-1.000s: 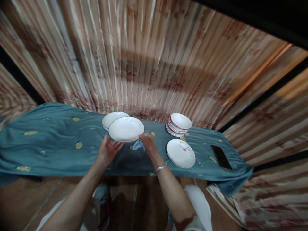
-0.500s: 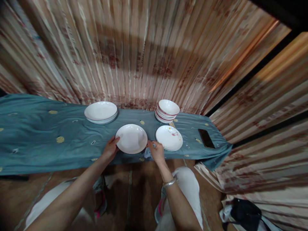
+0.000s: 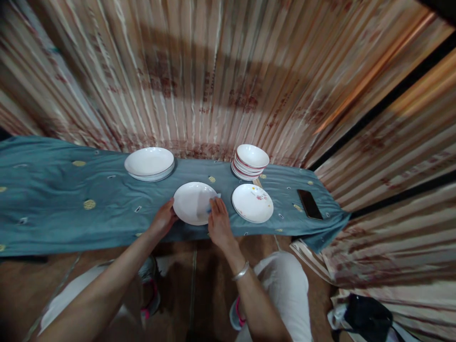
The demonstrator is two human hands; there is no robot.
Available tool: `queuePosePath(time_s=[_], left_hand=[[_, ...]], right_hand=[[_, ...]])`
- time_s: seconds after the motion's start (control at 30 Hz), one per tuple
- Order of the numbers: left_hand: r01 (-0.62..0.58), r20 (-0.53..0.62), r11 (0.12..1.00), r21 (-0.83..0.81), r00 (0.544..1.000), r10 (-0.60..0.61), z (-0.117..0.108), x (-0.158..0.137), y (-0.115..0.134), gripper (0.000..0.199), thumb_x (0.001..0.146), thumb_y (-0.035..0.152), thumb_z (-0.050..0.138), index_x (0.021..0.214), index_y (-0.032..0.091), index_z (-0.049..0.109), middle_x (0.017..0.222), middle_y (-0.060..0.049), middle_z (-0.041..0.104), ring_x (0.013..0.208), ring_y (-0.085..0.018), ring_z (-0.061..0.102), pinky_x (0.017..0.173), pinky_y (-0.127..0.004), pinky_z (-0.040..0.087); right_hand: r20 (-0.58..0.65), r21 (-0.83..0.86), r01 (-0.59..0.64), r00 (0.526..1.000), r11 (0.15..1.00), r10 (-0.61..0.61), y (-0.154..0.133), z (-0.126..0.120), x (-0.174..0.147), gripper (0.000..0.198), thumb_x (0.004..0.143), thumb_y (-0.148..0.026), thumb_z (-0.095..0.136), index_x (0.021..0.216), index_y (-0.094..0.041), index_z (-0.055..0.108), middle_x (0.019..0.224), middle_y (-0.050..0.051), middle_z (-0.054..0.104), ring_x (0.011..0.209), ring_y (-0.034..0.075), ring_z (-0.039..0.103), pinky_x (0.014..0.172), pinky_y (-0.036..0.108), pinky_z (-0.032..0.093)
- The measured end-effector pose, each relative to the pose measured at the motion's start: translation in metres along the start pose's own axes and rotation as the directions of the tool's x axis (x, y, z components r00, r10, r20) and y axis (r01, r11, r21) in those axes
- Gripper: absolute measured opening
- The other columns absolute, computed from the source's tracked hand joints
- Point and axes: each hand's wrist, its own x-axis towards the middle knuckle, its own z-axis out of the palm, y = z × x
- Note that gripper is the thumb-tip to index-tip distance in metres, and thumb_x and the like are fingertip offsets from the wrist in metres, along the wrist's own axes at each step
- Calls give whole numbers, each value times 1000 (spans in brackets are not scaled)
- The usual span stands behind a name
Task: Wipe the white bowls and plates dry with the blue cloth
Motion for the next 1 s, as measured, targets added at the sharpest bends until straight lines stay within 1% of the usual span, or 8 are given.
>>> queuePosePath(time_s=[0.13,0.23,0.4,0.5,0.63,0.8,0.9,1.0], left_hand=[[14,-24,1000,-3,1000,-14,1,0,1,26,88,39,57,96,15,66,88,-8,73,87,-22,68,69,-30,55],[4,-15,1000,-27,1000,-4,2,-1,2,24,86,37,61,95,16,67,91,-8,73,92,-24,68,72,-32,55],[-17,-9,998,-64,1000,17,5,-7,6,23,87,32,60,106,20,67,102,-8,73,94,-24,68,74,-33,56],[-10,6,996,-85,1000,10,7,-8,8,29,87,30,61,115,23,66,106,-7,73,95,-23,68,76,-33,56],[6,2,998,-70,1000,-6,7,-5,9,30,89,31,58,116,22,65,106,-7,73,96,-23,68,78,-34,57],[21,2,997,-70,1000,-21,5,0,9,32,88,31,58,118,22,64,107,-8,73,92,-23,69,77,-36,57],[39,-1,994,-103,999,-40,5,0,9,32,88,30,59,118,22,65,106,-8,73,92,-23,70,77,-35,57],[35,-2,994,-99,999,-35,4,1,8,34,87,31,60,119,22,65,107,-9,73,94,-24,69,79,-37,57]], right_hand=[[121,-58,15,993,998,-8,2,-12,6,45,87,-6,39,126,-10,61,127,17,63,122,24,55,109,43,42],[214,-161,22,977,987,13,3,-12,20,41,85,-2,40,114,-12,67,114,16,69,109,24,61,103,40,45],[155,-282,-55,983,958,102,7,2,50,40,83,2,39,111,-9,65,109,20,68,103,28,61,96,45,47],[130,-233,-106,982,967,139,9,11,70,38,84,1,40,111,-8,63,109,22,66,105,30,60,95,47,47],[85,-157,-173,979,972,188,7,25,90,33,85,-2,43,111,-9,62,115,21,64,110,28,59,97,43,47],[77,-48,-162,983,986,166,-7,47,108,28,87,-10,51,112,-11,63,117,17,66,113,24,59,103,35,44],[128,16,-126,984,992,123,-21,57,113,26,86,-12,54,110,-14,65,115,14,68,109,22,61,102,34,45],[183,166,-28,983,986,-3,-35,60,108,29,85,-11,52,111,-16,65,118,10,68,112,21,60,104,35,43]])
